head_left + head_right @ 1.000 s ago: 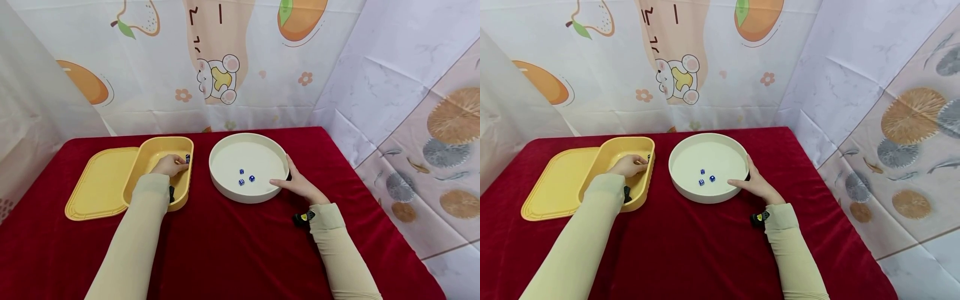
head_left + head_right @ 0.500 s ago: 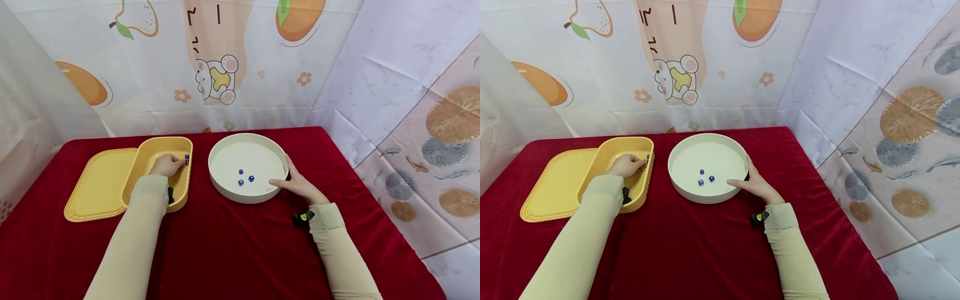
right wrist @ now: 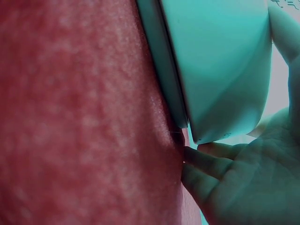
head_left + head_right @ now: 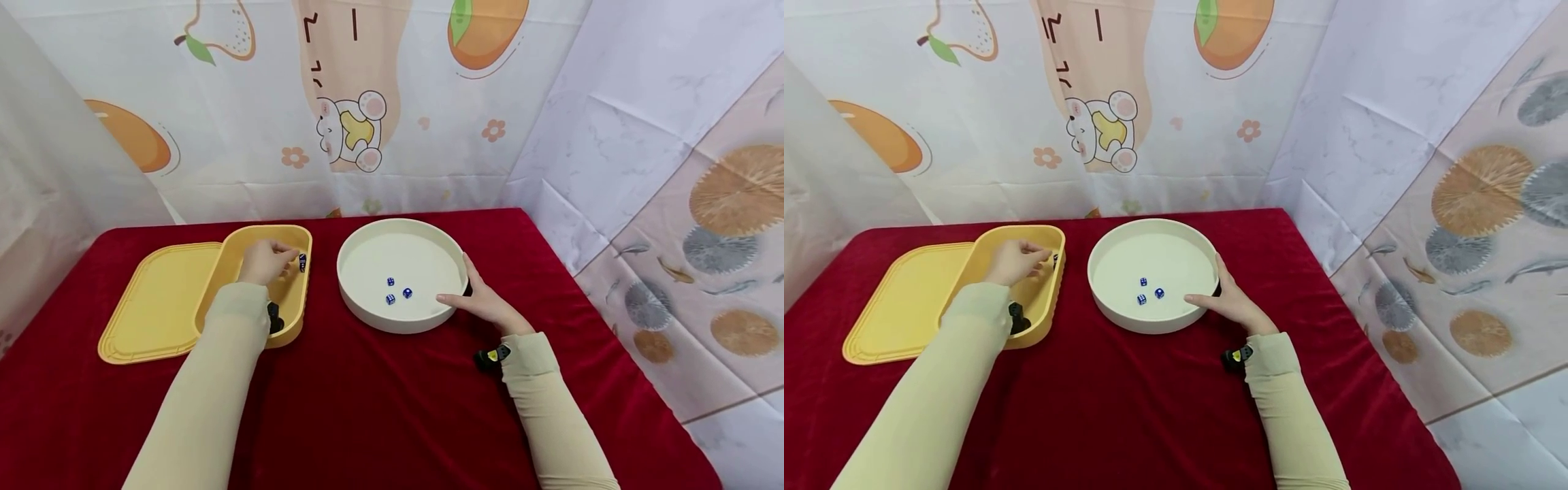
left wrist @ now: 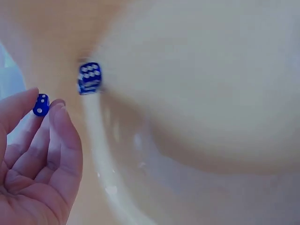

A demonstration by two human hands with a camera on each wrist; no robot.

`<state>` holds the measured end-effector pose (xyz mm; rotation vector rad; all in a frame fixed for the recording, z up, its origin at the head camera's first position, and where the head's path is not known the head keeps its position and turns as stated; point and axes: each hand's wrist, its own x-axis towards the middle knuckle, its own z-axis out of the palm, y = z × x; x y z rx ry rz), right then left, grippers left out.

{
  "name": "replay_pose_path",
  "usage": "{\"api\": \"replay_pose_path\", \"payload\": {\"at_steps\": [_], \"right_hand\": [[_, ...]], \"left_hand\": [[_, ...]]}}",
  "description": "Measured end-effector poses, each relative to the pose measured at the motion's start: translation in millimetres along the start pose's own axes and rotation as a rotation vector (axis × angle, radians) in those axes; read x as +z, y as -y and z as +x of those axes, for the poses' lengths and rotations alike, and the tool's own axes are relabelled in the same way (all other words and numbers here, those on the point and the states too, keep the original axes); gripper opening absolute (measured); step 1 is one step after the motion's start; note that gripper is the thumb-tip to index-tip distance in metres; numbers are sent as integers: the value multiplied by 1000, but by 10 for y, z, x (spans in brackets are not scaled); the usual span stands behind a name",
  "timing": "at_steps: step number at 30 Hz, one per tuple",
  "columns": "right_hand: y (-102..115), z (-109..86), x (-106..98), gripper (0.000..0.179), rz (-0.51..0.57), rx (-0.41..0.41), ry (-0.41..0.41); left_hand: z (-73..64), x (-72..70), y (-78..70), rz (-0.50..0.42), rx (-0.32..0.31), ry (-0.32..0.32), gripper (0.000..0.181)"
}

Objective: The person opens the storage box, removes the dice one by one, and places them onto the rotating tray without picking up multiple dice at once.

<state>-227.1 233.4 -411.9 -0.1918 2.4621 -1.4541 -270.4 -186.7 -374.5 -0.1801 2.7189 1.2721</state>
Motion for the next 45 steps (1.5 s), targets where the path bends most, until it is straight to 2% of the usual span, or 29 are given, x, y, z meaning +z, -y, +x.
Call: {"api": "replay_pose_path", "payload": {"at_steps": [3,7,13,18,24,27,32,35,45], "right_hand": [[10,4,8,115,5,-6,-3],[13,6,14,115,8,-10,-2],[-6,-6,8,116,-13,3,-6],[-29,-14,7,115,-20,10,-11],[-32,-11,5,115,-28,9,-8],[-27,-7,1,114,-28,9,-8],[-14,-13,2,115,-29,13,-6],[-8,-14,4,115,-28,13,-6],[11,-20,6,115,-19,13,-4]], "left_hand": [[-9,-24,-33,-34,5,-15,38],[-4,-50,-68,-113,19,-5,41],[-24,-91,-245,-246,67,25,46],[-42,-102,-446,-261,121,13,49],[-110,-57,-652,-299,146,1,47],[-160,-8,-771,-324,165,4,44],[-219,109,-925,-287,214,18,41],[-222,205,-952,-262,231,28,39],[-268,546,-952,-244,214,73,33]]}}
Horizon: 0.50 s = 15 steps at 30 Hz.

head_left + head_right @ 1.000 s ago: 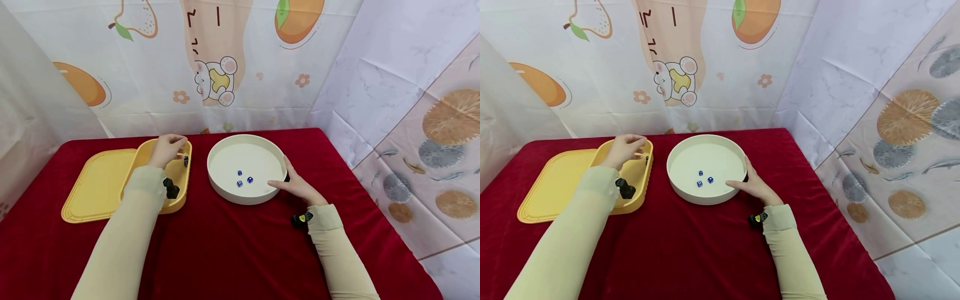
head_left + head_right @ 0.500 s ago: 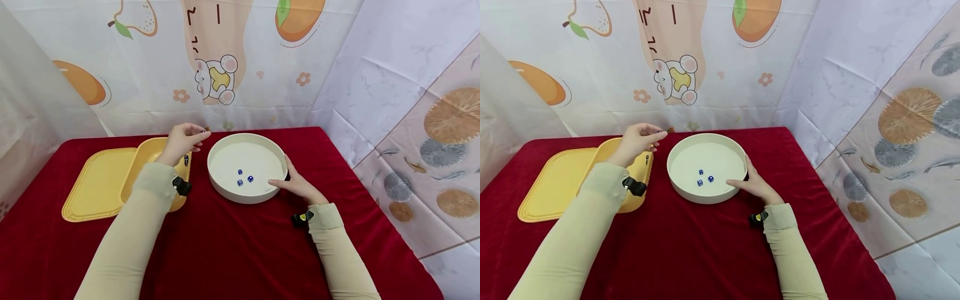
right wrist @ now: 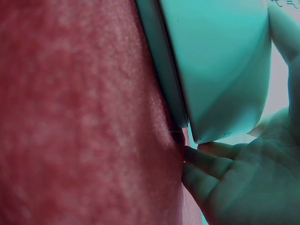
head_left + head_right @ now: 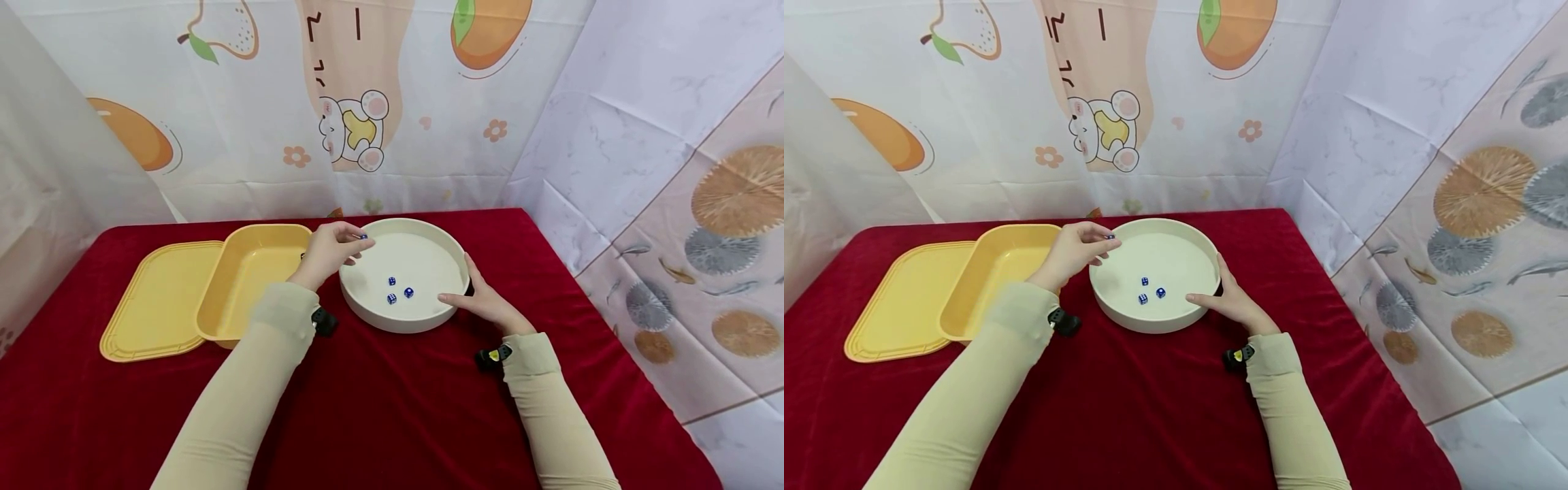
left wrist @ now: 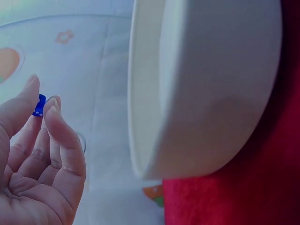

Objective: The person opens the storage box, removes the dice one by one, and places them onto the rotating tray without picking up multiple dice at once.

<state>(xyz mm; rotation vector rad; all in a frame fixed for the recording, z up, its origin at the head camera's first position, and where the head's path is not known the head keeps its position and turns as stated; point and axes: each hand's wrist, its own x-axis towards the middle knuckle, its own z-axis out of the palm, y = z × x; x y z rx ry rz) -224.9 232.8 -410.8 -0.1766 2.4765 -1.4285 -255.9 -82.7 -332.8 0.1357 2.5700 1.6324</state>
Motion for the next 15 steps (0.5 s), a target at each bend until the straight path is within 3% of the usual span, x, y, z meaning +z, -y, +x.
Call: {"api": "replay_pose_path", "payload": {"at_steps": [10,15], "right_hand": [[4,0,-2,116,9,10,2],[2,3,0,115,12,7,2]], "left_hand": [[7,220,158,-3,10,56,31],[2,267,208,53,-20,98,32]]}}
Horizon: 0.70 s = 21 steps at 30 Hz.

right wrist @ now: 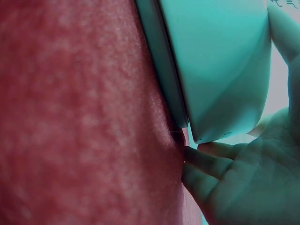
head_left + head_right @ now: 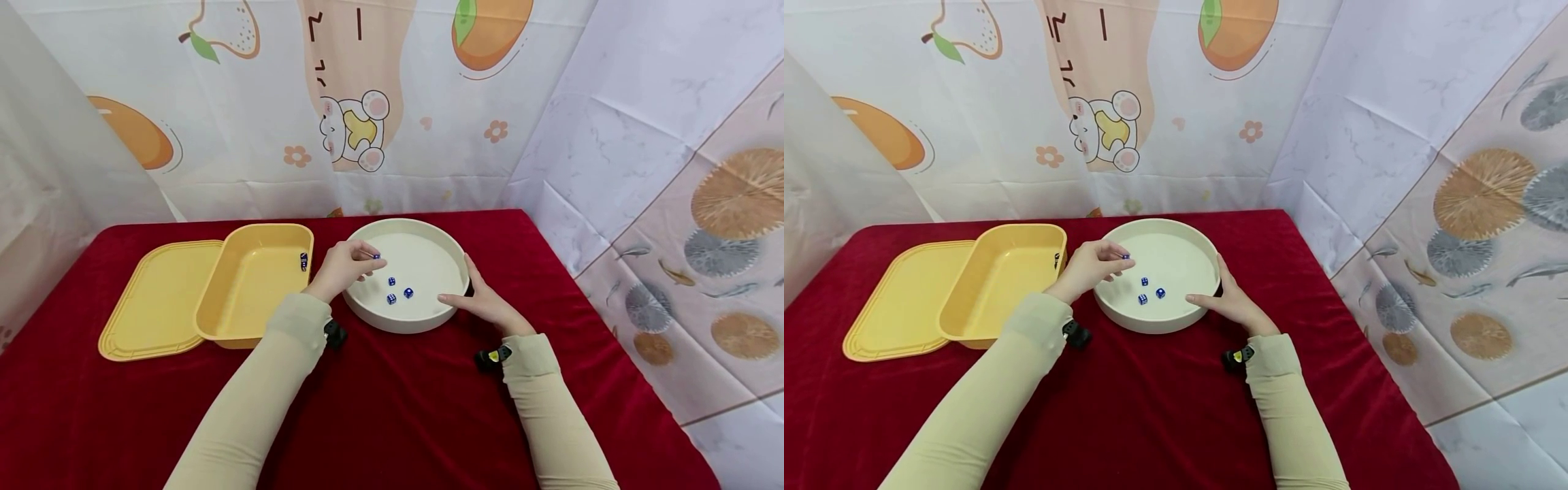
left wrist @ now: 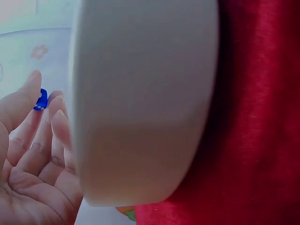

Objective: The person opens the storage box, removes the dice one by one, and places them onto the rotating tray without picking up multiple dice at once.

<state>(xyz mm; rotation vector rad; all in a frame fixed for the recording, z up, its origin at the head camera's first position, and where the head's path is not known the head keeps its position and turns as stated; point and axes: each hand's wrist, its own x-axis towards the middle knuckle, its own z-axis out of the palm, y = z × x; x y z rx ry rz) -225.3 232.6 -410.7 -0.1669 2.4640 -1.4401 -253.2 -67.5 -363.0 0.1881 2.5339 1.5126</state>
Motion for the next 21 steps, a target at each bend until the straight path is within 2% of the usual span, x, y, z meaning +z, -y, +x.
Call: {"api": "replay_pose_path", "payload": {"at_steps": [4,9,17,21], "right_hand": [[-4,3,3,115,-9,-1,-4],[-12,6,4,115,-9,2,-6],[-5,-13,-3,116,-24,3,-6],[3,-18,0,116,-19,5,-2]], "left_hand": [[16,5,42,26,0,32,33],[32,-14,85,30,-10,37,33],[30,-28,121,128,-24,56,30],[26,-30,131,146,-24,72,28]]}}
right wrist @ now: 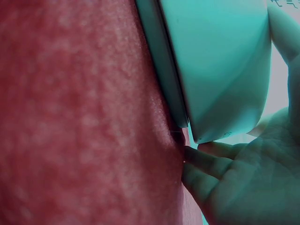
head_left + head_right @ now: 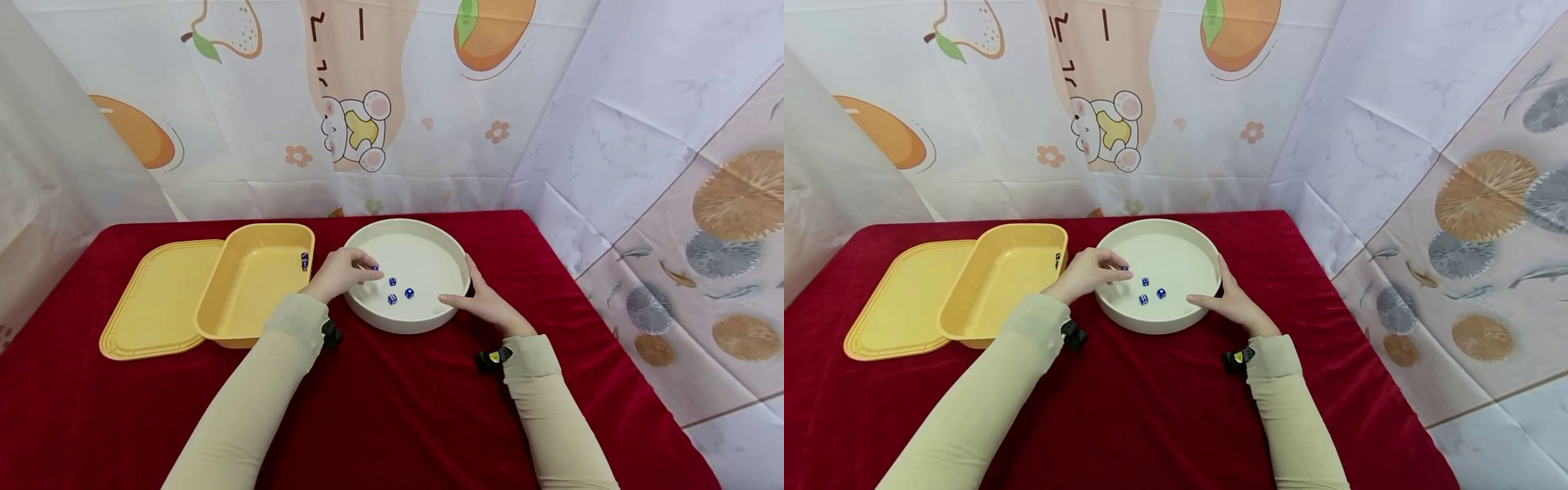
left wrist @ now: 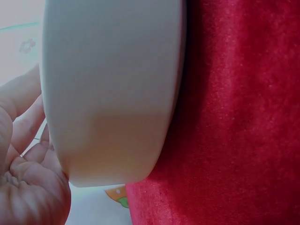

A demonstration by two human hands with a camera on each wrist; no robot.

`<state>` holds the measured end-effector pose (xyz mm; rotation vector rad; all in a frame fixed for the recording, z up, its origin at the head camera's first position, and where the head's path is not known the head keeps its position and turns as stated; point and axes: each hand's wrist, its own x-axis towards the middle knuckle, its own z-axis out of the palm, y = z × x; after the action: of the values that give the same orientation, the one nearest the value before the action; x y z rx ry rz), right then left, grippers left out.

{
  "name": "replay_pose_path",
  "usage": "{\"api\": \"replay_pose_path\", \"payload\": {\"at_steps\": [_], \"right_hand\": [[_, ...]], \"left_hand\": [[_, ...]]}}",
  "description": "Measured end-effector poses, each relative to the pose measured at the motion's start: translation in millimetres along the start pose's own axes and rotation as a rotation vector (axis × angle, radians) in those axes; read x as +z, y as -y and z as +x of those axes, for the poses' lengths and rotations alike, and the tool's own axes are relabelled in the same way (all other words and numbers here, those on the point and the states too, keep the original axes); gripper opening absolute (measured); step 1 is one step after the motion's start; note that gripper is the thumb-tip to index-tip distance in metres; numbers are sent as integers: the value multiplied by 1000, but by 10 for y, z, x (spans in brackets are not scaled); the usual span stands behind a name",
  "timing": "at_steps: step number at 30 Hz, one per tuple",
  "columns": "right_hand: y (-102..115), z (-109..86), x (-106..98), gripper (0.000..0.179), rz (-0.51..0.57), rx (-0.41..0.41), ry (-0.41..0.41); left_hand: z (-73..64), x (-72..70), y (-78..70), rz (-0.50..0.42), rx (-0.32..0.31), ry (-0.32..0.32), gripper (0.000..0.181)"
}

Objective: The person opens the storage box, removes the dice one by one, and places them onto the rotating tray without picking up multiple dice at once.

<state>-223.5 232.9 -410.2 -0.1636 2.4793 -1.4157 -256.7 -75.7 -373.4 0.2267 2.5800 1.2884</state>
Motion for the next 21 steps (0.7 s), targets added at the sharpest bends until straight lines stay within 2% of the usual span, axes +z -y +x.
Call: {"api": "replay_pose_path", "payload": {"at_steps": [11,21], "right_hand": [[-12,6,2,116,11,-4,-3],[-19,28,7,116,11,-5,-2]], "left_hand": [[-33,-9,-24,17,9,12,28],[-25,-13,-16,11,-14,5,29]]}}
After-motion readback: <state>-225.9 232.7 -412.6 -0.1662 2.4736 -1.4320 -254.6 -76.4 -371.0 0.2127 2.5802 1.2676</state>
